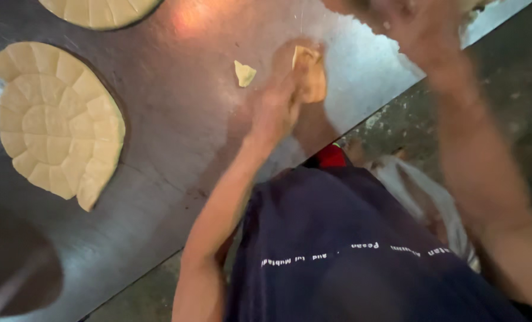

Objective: The person tears small dough scraps off large flattened dough discs on a stainless steel table and sets the pieces aside, occasionally stretching a piece of dough and handling the larger dough mass. The trimmed discs remain on the table as the person works through them one at a time.

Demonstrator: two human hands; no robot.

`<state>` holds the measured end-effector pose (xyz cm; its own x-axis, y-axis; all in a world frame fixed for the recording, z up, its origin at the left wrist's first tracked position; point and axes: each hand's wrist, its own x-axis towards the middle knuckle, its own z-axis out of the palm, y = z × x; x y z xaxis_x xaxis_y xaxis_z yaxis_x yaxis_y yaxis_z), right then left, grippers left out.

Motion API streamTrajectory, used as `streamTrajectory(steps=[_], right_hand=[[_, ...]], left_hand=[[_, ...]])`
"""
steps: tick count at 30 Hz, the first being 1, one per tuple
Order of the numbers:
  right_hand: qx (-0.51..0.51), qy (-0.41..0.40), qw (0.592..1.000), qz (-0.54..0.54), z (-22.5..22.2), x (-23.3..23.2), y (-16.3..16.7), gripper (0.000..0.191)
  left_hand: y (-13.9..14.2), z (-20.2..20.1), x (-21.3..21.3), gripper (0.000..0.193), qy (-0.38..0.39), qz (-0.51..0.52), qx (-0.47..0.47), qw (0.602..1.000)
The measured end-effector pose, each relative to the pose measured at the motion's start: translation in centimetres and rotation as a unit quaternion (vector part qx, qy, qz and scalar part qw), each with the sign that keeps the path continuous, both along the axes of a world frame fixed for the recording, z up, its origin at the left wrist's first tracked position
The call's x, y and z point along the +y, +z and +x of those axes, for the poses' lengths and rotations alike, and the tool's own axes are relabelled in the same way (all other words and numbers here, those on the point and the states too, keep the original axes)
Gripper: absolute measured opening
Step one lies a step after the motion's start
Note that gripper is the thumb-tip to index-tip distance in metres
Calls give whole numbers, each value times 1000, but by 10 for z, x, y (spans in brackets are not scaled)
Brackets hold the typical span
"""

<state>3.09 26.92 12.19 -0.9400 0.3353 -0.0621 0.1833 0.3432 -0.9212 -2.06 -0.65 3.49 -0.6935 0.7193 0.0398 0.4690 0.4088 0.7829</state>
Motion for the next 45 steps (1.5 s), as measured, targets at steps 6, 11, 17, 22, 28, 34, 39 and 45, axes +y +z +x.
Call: streamTrajectory(steps=[6,11,17,22,28,34,39,45], right_hand=[[116,117,890,425,53,-125,-63,46],[3,148,891,428,66,-122,-84,22],[141,125,825,533,78,-115,-85,38],[95,127,880,448,75,-106,-94,26],[150,70,928,335,46,-102,-82,23],[195,157,916,314,93,-109,-61,20],[152,146,931,297,96,-106,-64,35],[82,242,932,256,40,-94,-57,28]], left_hand=[[-15,-73,36,18,-110,52,277,953],[-22,-29,0,29,-113,4,113,987],[-16,26,-25,54,-65,-38,313,947],[-3,21,-31,59,-68,-102,294,948],[2,-4,-15,42,10,-11,170,985],[1,25,-44,35,-77,62,129,987],[-4,36,-49,64,-12,88,164,982],[1,20,-15,67,-18,-20,163,986]])
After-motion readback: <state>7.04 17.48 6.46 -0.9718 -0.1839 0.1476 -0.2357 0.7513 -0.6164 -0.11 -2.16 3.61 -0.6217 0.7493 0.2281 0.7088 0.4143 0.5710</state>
